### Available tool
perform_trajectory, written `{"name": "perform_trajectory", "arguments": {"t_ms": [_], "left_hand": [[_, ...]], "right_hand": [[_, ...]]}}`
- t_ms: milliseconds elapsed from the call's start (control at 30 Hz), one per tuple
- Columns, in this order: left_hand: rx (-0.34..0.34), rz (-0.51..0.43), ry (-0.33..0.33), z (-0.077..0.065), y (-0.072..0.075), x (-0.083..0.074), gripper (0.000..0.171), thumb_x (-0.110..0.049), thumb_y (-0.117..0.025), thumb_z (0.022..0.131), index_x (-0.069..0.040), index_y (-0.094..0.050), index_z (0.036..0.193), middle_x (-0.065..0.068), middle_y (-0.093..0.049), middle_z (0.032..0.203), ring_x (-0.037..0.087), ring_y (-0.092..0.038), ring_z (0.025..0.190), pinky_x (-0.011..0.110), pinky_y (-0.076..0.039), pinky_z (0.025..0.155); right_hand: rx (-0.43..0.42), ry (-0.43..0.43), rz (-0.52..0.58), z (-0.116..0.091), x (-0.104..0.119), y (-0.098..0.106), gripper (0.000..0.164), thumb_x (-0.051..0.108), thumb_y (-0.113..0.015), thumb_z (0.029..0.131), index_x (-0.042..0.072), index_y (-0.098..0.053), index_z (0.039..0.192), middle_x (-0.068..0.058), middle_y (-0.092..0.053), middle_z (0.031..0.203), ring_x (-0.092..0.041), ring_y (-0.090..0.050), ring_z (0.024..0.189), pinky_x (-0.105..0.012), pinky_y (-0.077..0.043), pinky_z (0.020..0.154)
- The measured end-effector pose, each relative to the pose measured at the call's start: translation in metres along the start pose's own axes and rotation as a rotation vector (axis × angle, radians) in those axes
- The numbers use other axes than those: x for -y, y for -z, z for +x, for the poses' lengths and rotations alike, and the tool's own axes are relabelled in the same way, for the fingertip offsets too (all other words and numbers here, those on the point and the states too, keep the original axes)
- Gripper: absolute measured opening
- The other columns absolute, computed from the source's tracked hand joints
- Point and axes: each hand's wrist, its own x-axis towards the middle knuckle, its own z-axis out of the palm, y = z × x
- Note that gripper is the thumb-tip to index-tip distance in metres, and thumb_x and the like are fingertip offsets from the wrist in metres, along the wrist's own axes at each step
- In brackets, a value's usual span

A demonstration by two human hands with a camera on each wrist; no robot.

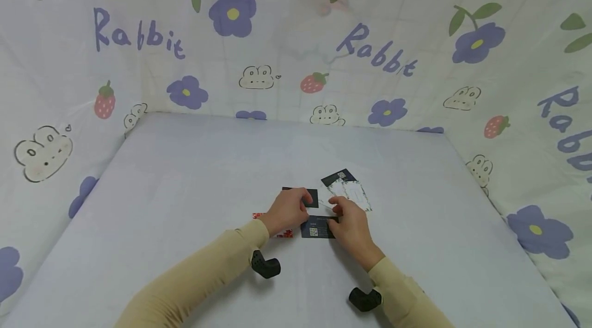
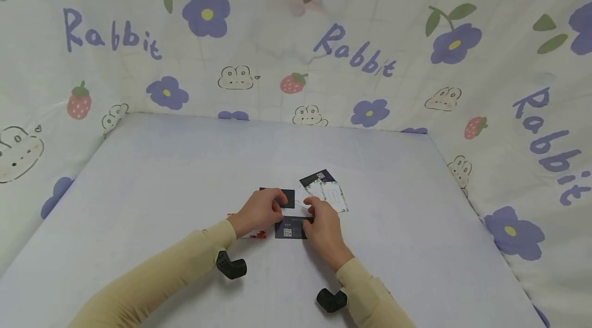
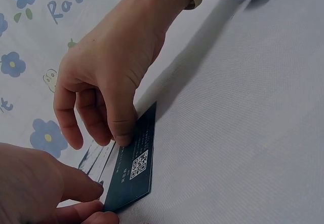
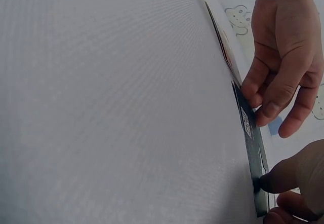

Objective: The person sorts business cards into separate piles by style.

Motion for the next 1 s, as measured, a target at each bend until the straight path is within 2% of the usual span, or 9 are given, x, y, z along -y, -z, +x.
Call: {"name": "perform_trajectory", "arguments": {"t_ms": [500, 667, 833, 1000], "left_hand": [[-0.018, 0.013, 0.006, -0.001, -0.001, -0.001, 0.025, -0.005, -0.067, 0.084, -0.008, -0.065, 0.109, 0.0, -0.06, 0.08, 0.012, -0.052, 0.07, 0.024, -0.044, 0.066], [-0.021, 0.006, 0.008, -0.002, -0.004, 0.0, 0.023, -0.007, -0.066, 0.085, -0.009, -0.064, 0.108, 0.0, -0.06, 0.081, 0.012, -0.052, 0.071, 0.023, -0.044, 0.065], [-0.054, -0.045, -0.003, -0.006, 0.0, 0.001, 0.022, -0.007, -0.064, 0.087, -0.009, -0.064, 0.108, 0.0, -0.06, 0.08, 0.012, -0.053, 0.069, 0.023, -0.043, 0.062], [-0.129, -0.138, -0.009, -0.008, 0.014, 0.007, 0.023, -0.008, -0.061, 0.088, -0.009, -0.063, 0.111, 0.001, -0.06, 0.08, 0.012, -0.053, 0.069, 0.024, -0.044, 0.062]], "right_hand": [[0.017, -0.021, 0.014, 0.001, 0.0, 0.001, 0.043, -0.001, -0.075, 0.074, 0.008, -0.064, 0.114, -0.01, -0.07, 0.093, -0.023, -0.063, 0.086, -0.04, -0.052, 0.08], [0.017, -0.038, 0.057, 0.0, -0.004, 0.0, 0.045, -0.002, -0.074, 0.074, 0.008, -0.063, 0.116, -0.01, -0.07, 0.094, -0.022, -0.065, 0.086, -0.039, -0.054, 0.08], [0.01, -0.078, 0.109, 0.0, -0.005, 0.004, 0.043, 0.001, -0.074, 0.077, 0.01, -0.062, 0.118, -0.009, -0.07, 0.096, -0.022, -0.066, 0.089, -0.039, -0.055, 0.081], [-0.021, -0.124, 0.162, 0.004, -0.006, 0.014, 0.042, 0.005, -0.074, 0.079, 0.01, -0.062, 0.119, -0.009, -0.07, 0.097, -0.022, -0.066, 0.088, -0.037, -0.055, 0.078]]}}
